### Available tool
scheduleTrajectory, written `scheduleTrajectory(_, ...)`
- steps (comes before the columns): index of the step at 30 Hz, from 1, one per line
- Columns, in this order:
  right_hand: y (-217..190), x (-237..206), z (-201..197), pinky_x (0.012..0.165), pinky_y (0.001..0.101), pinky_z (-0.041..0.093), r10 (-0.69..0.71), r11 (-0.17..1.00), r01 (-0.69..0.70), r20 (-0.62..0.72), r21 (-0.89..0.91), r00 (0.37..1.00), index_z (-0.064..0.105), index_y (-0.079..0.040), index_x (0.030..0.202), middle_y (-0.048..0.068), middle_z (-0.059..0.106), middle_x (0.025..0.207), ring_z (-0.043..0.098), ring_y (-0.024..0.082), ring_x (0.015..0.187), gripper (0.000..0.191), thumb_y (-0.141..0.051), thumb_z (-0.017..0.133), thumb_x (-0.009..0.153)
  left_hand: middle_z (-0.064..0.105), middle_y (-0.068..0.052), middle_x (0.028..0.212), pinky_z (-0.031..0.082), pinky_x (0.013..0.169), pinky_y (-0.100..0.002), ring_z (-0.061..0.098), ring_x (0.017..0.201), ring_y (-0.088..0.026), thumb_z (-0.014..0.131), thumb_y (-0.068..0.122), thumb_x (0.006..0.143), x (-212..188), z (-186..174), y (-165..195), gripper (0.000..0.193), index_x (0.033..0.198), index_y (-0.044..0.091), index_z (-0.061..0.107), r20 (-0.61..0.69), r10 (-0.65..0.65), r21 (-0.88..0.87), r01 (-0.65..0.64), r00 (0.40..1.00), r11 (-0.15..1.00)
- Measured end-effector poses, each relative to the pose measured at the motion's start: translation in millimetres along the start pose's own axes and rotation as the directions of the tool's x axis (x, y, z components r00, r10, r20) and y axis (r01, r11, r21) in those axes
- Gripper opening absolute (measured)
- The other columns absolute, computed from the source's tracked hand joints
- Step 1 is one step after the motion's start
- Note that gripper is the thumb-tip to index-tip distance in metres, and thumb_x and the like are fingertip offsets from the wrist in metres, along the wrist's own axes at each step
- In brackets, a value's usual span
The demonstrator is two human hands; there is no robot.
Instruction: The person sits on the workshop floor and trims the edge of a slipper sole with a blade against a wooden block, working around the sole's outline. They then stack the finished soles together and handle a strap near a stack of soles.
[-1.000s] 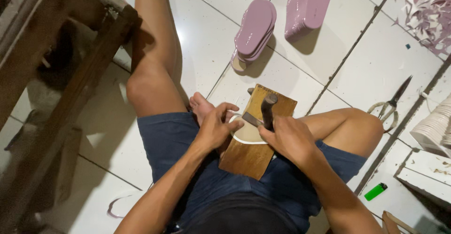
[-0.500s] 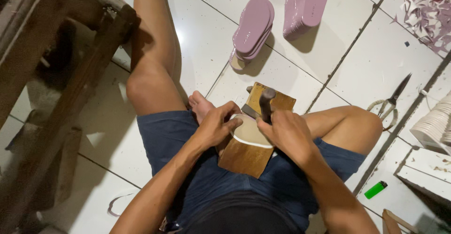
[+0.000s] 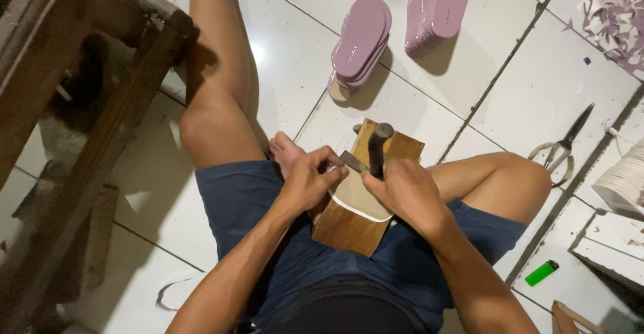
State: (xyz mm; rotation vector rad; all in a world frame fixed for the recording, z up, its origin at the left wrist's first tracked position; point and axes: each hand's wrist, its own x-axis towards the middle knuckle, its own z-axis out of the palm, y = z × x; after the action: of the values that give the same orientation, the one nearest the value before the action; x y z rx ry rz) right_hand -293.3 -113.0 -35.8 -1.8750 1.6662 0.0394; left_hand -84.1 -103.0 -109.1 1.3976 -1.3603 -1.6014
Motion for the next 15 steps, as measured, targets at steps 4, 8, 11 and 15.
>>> scheduleTrajectory(4,1.8,-1.9,-1.6,0.064,0.0531,0.053,-0.016,0.998,0.019,0.056,-0.056,0.998,0.07,0.003,0.071,0.028,0.065,0.065,0.067,0.045,0.067,0.05,-0.042,0.065,0.09,0.064,-0.002,0.082,0.049,0.069,-0.027,0.059,0.076,-0.01,0.08,0.011,0.084,0.2,1.2,-0.5,0.025,0.101,0.0,0.066,-0.047,-0.037,-0.112,0.031,0.998,0.993)
scheduleTrajectory(8,3.8,0.0,-0.9,0.063,0.0525,0.053,-0.17,0.976,0.158,-0.071,-0.149,0.983,0.068,0.004,0.068,0.026,0.065,0.066,0.067,0.045,0.067,0.054,-0.045,0.064,0.092,0.064,-0.003,0.075,0.047,0.065,-0.027,0.058,0.07,-0.01,0.076,0.015,0.089,-2.3,-3.4,1.7,0.019,0.101,0.002,0.067,0.042,-0.028,0.16,0.021,0.999,0.987)
scheduleTrajectory(11,3.7,1.8,1.2,0.064,0.05,0.055,0.058,0.998,-0.058,0.085,0.005,0.995,0.069,0.002,0.073,0.025,0.066,0.064,0.07,0.042,0.065,0.048,-0.042,0.062,0.091,0.066,-0.004,0.077,0.048,0.066,-0.027,0.059,0.073,-0.01,0.076,0.013,0.089,-0.4,-3.2,3.7,0.016,0.096,0.0,0.069,0.011,0.002,0.06,-0.003,1.0,0.998)
scheduleTrajectory(15,3.2,2.0,2.2,0.062,0.0533,0.053,-0.101,0.99,0.098,-0.029,-0.106,0.994,0.069,0.002,0.07,0.026,0.065,0.064,0.066,0.045,0.065,0.051,-0.046,0.068,0.088,0.065,0.002,0.082,0.05,0.067,-0.025,0.06,0.075,-0.007,0.078,0.008,0.08,-0.7,-2.2,2.3,0.025,0.102,0.004,0.066,-0.05,-0.107,-0.22,0.093,0.993,0.971)
